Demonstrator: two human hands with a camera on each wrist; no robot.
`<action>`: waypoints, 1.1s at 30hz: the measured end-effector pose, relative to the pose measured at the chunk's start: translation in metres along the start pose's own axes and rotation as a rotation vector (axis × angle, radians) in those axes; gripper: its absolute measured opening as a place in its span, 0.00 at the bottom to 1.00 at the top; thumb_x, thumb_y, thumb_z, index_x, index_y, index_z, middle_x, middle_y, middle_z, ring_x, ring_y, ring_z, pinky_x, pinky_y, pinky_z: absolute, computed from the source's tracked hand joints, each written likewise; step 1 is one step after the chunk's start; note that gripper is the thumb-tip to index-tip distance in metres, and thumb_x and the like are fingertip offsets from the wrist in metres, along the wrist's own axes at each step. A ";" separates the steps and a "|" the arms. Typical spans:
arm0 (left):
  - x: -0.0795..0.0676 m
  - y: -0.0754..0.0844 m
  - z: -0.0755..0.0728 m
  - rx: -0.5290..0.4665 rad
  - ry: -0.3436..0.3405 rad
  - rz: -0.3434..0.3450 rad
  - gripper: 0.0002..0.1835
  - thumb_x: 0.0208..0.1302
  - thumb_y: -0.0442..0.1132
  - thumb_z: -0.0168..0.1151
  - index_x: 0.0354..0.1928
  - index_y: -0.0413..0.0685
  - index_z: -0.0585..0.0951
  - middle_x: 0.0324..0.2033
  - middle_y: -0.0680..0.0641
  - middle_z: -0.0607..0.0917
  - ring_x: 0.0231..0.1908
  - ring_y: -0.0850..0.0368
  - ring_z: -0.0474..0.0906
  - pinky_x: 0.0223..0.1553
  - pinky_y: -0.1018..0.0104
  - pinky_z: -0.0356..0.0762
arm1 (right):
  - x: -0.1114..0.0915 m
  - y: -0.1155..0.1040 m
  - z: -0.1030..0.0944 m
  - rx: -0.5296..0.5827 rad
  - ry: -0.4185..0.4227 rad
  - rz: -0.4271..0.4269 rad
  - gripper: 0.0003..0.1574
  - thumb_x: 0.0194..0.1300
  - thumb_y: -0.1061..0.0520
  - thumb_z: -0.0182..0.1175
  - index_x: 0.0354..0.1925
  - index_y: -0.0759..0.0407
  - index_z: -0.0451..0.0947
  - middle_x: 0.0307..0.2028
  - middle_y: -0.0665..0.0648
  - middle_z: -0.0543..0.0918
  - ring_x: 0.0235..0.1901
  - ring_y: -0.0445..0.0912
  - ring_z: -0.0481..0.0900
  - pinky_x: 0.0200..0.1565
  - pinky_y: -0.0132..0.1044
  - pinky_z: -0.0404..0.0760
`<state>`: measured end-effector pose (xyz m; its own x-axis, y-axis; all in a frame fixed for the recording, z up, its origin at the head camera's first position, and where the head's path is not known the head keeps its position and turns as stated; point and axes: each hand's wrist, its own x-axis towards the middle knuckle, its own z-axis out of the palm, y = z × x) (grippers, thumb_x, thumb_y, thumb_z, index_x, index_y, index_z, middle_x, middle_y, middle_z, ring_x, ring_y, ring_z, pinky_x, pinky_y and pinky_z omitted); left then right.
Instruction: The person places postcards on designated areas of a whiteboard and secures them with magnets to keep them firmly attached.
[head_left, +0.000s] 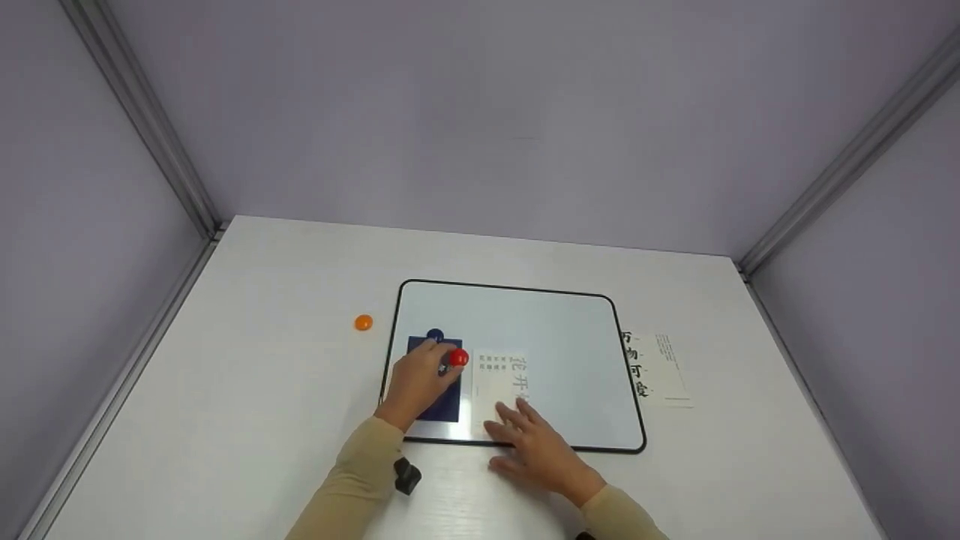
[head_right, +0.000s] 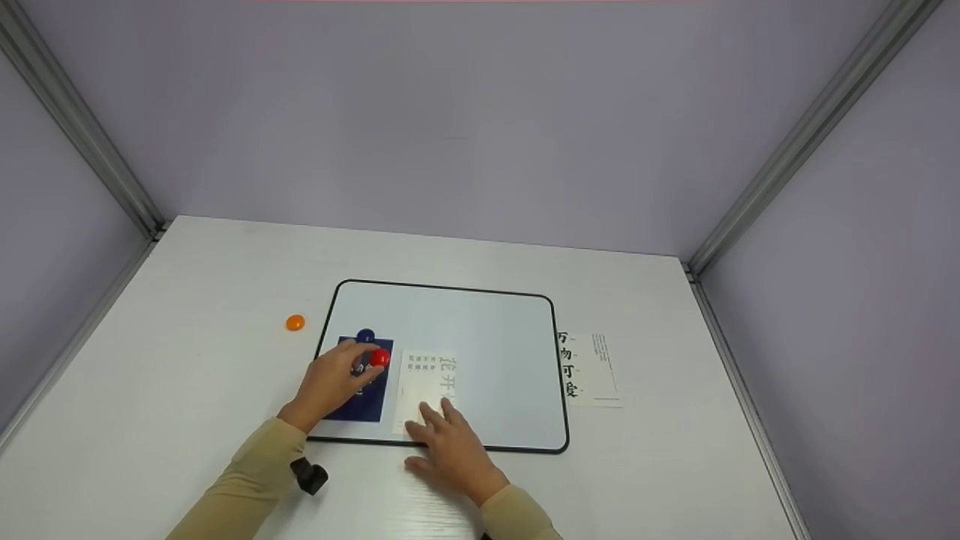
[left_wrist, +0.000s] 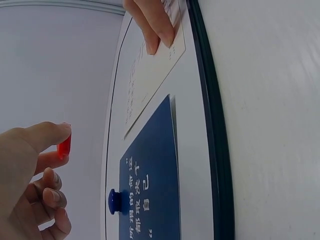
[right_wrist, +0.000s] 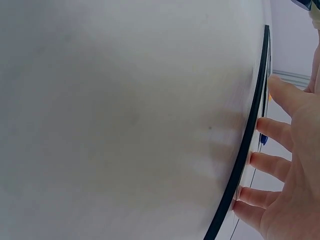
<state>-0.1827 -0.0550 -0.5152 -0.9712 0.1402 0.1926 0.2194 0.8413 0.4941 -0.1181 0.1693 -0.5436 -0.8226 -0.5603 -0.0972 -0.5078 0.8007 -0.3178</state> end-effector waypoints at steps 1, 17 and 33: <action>0.001 0.000 0.001 0.006 0.007 0.013 0.21 0.60 0.48 0.66 0.52 0.47 0.82 0.46 0.44 0.85 0.46 0.50 0.84 0.50 0.57 0.85 | 0.000 0.000 0.000 -0.004 -0.003 0.003 0.33 0.64 0.38 0.58 0.65 0.44 0.70 0.71 0.57 0.66 0.72 0.63 0.59 0.70 0.57 0.65; 0.012 0.013 0.008 0.068 -0.031 0.044 0.19 0.61 0.50 0.64 0.51 0.48 0.82 0.42 0.46 0.85 0.40 0.54 0.84 0.44 0.61 0.86 | 0.001 0.000 0.003 -0.008 -0.003 0.017 0.34 0.63 0.37 0.59 0.65 0.42 0.70 0.71 0.56 0.67 0.72 0.63 0.60 0.69 0.58 0.66; 0.023 0.024 0.020 0.059 -0.016 0.075 0.18 0.61 0.50 0.65 0.49 0.49 0.83 0.37 0.47 0.85 0.30 0.57 0.80 0.34 0.63 0.85 | 0.001 0.000 0.003 -0.018 0.009 -0.004 0.33 0.63 0.39 0.60 0.64 0.44 0.71 0.70 0.58 0.68 0.71 0.64 0.61 0.69 0.58 0.66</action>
<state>-0.2013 -0.0214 -0.5157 -0.9537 0.2118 0.2134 0.2861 0.8572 0.4281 -0.1187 0.1682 -0.5467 -0.8228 -0.5615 -0.0879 -0.5153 0.8022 -0.3015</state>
